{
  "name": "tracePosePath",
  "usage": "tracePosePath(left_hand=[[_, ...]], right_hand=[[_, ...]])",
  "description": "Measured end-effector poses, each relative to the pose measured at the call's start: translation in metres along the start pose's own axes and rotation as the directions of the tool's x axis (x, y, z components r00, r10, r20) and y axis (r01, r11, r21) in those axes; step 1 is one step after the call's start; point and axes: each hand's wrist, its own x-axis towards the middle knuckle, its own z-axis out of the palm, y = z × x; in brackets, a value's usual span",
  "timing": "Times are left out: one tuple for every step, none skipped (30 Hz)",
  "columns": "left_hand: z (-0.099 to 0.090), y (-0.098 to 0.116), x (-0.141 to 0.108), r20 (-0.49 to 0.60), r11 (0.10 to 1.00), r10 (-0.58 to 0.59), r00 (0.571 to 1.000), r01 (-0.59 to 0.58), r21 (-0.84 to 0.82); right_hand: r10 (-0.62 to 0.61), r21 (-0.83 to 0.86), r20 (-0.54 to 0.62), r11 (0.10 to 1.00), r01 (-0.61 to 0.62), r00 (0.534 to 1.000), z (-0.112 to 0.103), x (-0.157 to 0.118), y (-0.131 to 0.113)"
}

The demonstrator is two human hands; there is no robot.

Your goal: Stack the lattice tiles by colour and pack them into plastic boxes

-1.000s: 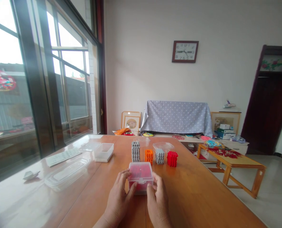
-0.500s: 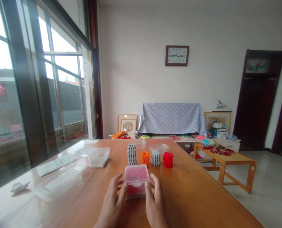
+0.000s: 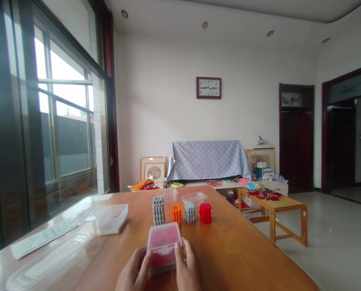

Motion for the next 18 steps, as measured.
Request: tracePosePath(left_hand=[[0.0, 0.0, 0.0, -0.002, 1.0, 0.003, 1.0, -0.003, -0.013], [0.001, 0.001, -0.001, -0.004, 1.0, 0.006, 1.0, -0.006, -0.023], [0.001, 0.001, -0.001, -0.004, 0.999, 0.008, 1.0, -0.008, -0.032], [0.001, 0.001, -0.001, -0.003, 0.999, 0.01, 1.0, -0.01, -0.04], [0.001, 0.002, -0.001, -0.002, 0.999, 0.012, 1.0, -0.012, -0.049], [0.001, 0.002, -0.001, -0.001, 0.998, 0.014, 1.0, -0.014, -0.056], [0.001, 0.002, -0.001, -0.001, 0.998, 0.015, 1.0, -0.015, -0.062], [0.001, 0.002, -0.001, -0.003, 0.998, 0.016, 1.0, -0.016, -0.067], [0.001, 0.002, -0.001, -0.004, 0.997, 0.018, 1.0, -0.018, -0.073], [0.001, 0.002, -0.001, -0.003, 0.996, 0.02, 1.0, -0.02, -0.081], [0.001, 0.002, -0.001, -0.001, 0.995, 0.021, 1.0, -0.021, -0.093], [0.001, 0.003, -0.001, 0.002, 0.994, 0.019, 1.0, -0.019, -0.111], [0.001, 0.004, -0.001, 0.005, 0.991, 0.015, 1.0, -0.014, -0.135], [0.001, 0.005, 0.0, 0.004, 0.987, 0.008, 1.0, -0.007, -0.162], [0.002, 0.007, 0.0, 0.001, 0.982, -0.003, 1.0, 0.003, -0.189], [0.002, 0.008, 0.0, -0.006, 0.977, -0.015, 1.0, 0.013, -0.215], [0.003, 0.01, 0.0, -0.012, 0.971, -0.026, 1.0, 0.022, -0.238], [0.003, 0.011, 0.0, -0.017, 0.966, -0.034, 0.999, 0.029, -0.257]], right_hand=[[-0.008, 0.012, 0.002, 1.0, 0.008, 1.0, 0.001, 0.0, -0.001], [-0.011, 0.019, 0.006, 1.0, 0.011, 1.0, 0.001, -0.001, -0.002], [-0.008, 0.021, 0.011, 1.0, 0.008, 1.0, 0.002, -0.001, -0.003], [-0.002, 0.019, 0.017, 1.0, 0.002, 1.0, 0.002, -0.002, -0.004], [0.005, 0.018, 0.023, 1.0, -0.005, 1.0, 0.002, -0.003, -0.006], [0.01, 0.018, 0.027, 1.0, -0.011, 1.0, 0.002, -0.003, -0.007], [0.014, 0.021, 0.029, 1.0, -0.014, 0.999, 0.002, -0.004, -0.008], [0.016, 0.026, 0.027, 1.0, -0.016, 1.0, 0.002, -0.004, -0.009], [0.016, 0.032, 0.025, 0.999, -0.017, 1.0, 0.001, -0.004, -0.01], [0.017, 0.038, 0.026, 0.999, -0.018, 1.0, 0.001, -0.004, -0.01], [0.019, 0.045, 0.03, 0.999, -0.02, 0.999, 0.0, -0.003, -0.01], [0.022, 0.049, 0.036, 0.998, -0.024, 0.999, -0.001, -0.002, -0.009], [0.03, 0.052, 0.044, 0.998, -0.032, 0.999, -0.002, -0.001, -0.008], [0.039, 0.053, 0.046, 0.998, -0.042, 0.998, -0.003, 0.001, -0.007], [0.051, 0.052, 0.039, 0.997, -0.053, 0.998, -0.004, 0.003, -0.006], [0.063, 0.046, 0.027, 0.997, -0.064, 0.998, -0.006, 0.006, -0.006], [0.071, 0.036, 0.015, 0.997, -0.072, 0.997, -0.008, 0.009, -0.006], [0.074, 0.025, 0.006, 0.997, -0.074, 0.997, -0.01, 0.011, -0.008]])
